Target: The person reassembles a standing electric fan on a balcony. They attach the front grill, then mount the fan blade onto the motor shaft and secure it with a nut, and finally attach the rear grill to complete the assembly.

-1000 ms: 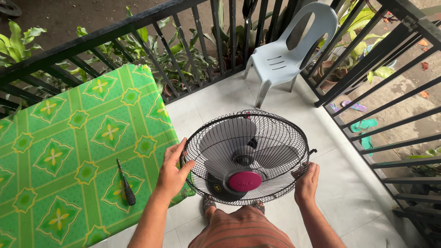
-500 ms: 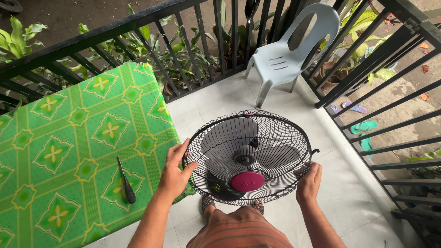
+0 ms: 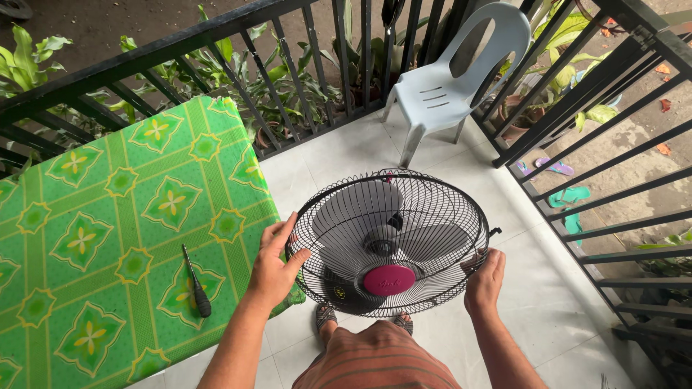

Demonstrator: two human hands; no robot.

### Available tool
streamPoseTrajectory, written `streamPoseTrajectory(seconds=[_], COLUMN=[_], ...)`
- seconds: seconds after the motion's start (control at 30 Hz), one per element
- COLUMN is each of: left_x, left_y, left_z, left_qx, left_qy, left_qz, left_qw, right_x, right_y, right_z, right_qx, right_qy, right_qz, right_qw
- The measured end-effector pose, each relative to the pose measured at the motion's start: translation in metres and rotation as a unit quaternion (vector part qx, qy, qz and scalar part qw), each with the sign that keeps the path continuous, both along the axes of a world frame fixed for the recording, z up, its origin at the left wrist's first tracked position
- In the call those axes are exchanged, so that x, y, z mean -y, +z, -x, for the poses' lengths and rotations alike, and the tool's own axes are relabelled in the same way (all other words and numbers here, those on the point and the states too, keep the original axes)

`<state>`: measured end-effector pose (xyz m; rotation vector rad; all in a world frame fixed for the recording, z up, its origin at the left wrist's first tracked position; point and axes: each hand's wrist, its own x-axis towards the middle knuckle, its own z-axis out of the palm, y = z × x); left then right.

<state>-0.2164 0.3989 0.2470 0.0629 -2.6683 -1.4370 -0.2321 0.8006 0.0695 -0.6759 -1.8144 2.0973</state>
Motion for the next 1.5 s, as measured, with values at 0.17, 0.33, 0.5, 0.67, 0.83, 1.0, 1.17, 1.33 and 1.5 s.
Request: streamPoseTrajectory(seconds=[0.17, 0.33, 0.5, 0.67, 0.83, 1.0, 1.17, 1.33, 1.5], left_x=[0.001, 0.000, -0.002, 0.000, 0.001, -0.002, -0.002, -0.004, -0.005], left_y=[-0.001, -0.001, -0.001, -0.005, -0.014, -0.019, -0.019, -0.022, -0.036], left_z=[0.001, 0.000, -0.002, -0.003, -0.004, -0.003, -0.002, -0.002, -0.005], left_qx=[0.000, -0.004, 0.019, 0.017, -0.039, -0.025, -0.033, -0.047, -0.054], left_qy=[0.003, 0.003, 0.006, 0.003, -0.002, 0.022, 0.032, 0.025, 0.025], left_qz=[-0.012, 0.002, -0.008, -0.012, 0.023, 0.005, 0.055, 0.027, 0.004], left_qw=[1.000, 1.000, 1.000, 1.000, 0.999, 0.999, 0.997, 0.998, 0.998], right_x=[-0.001, -0.002, -0.003, -0.001, 0.004, 0.009, 0.011, 0.010, -0.001], right_y=[-0.001, -0.001, -0.005, -0.012, -0.016, -0.017, -0.014, -0.007, -0.003], right_z=[0.001, 0.002, 0.000, -0.003, -0.002, 0.000, 0.000, 0.005, 0.015], right_qx=[0.002, -0.002, 0.015, 0.005, 0.020, 0.047, 0.087, 0.064, 0.079], right_qy=[0.002, 0.011, 0.004, 0.010, 0.007, -0.002, -0.015, -0.012, 0.008], right_qz=[0.008, 0.004, 0.006, -0.006, -0.024, -0.053, -0.157, -0.173, -0.212], right_qw=[1.000, 1.000, 1.000, 1.000, 0.999, 0.997, 0.984, 0.983, 0.974])
